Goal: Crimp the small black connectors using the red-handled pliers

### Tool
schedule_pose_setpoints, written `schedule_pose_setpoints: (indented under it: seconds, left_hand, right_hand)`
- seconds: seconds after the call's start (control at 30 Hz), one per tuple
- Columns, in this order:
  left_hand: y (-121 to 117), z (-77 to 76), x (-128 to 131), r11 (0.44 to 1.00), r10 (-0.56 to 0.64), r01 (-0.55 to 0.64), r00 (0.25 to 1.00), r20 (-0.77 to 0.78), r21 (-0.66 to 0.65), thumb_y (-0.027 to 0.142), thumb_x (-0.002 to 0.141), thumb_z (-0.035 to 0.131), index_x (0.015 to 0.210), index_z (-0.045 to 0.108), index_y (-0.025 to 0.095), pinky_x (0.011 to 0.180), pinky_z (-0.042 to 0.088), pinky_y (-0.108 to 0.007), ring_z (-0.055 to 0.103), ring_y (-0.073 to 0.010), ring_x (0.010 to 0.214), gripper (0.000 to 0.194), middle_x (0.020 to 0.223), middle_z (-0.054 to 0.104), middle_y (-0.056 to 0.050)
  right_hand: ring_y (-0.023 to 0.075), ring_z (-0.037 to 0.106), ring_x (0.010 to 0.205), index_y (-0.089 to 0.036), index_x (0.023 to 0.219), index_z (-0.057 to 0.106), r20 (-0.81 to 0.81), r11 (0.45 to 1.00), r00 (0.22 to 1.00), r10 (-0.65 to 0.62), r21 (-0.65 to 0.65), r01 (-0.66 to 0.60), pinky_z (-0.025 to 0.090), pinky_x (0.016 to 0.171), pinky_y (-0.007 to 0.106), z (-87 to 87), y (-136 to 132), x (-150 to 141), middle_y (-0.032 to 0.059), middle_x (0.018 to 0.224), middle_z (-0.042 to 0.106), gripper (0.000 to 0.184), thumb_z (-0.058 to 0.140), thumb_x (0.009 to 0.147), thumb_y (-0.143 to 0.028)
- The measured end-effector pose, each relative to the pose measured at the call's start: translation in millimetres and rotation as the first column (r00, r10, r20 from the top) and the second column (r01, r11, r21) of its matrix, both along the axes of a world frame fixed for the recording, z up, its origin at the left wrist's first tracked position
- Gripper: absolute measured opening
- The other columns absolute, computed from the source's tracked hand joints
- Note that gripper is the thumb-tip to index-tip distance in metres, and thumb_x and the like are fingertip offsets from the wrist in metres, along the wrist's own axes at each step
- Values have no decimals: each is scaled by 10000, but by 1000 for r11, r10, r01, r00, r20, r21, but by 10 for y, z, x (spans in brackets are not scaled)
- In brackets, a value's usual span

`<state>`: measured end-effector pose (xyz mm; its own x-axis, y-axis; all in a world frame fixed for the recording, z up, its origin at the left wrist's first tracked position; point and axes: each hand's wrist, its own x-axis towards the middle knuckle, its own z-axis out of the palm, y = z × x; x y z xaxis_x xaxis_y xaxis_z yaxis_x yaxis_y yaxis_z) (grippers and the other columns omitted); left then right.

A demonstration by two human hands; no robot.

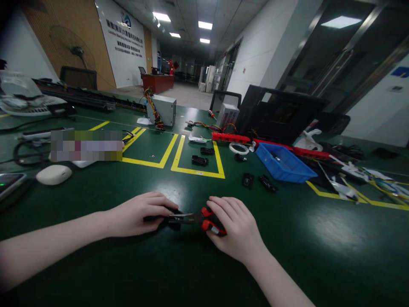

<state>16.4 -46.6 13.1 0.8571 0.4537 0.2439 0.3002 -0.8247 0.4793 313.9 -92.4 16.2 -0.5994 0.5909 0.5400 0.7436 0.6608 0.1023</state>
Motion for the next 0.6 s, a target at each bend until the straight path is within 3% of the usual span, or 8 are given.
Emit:
schedule_pose_setpoints:
  seconds: [0.27, 0.6]
  left_hand:
    - [7, -18, 2, 1000, -2, 2, 1000, 14, 7, 76, 843, 582, 1103, 629, 198, 947, 480, -388, 574, -224, 1124, 291, 1253, 610, -70]
    - [9, -31, -12, 998, -14, 15, 1000, -14, 65, 98, 869, 568, 1116, 608, 190, 936, 469, -381, 575, -226, 1116, 267, 1252, 602, -74]
  right_hand:
    - [243, 656, 914, -162, 1168, 607, 16, 997, 999, -47, -62, 48, 546, 734, 378, 5, -3, 12, 128, 1077, 678, 399, 629, 788, -282]
    - [225, 662, 882, -154, 1149, 599, -12, 998, 1000, -25, -57, 24, 544, 713, 357, 16, -16, -50, 122, 1020, 689, 393, 660, 804, -331]
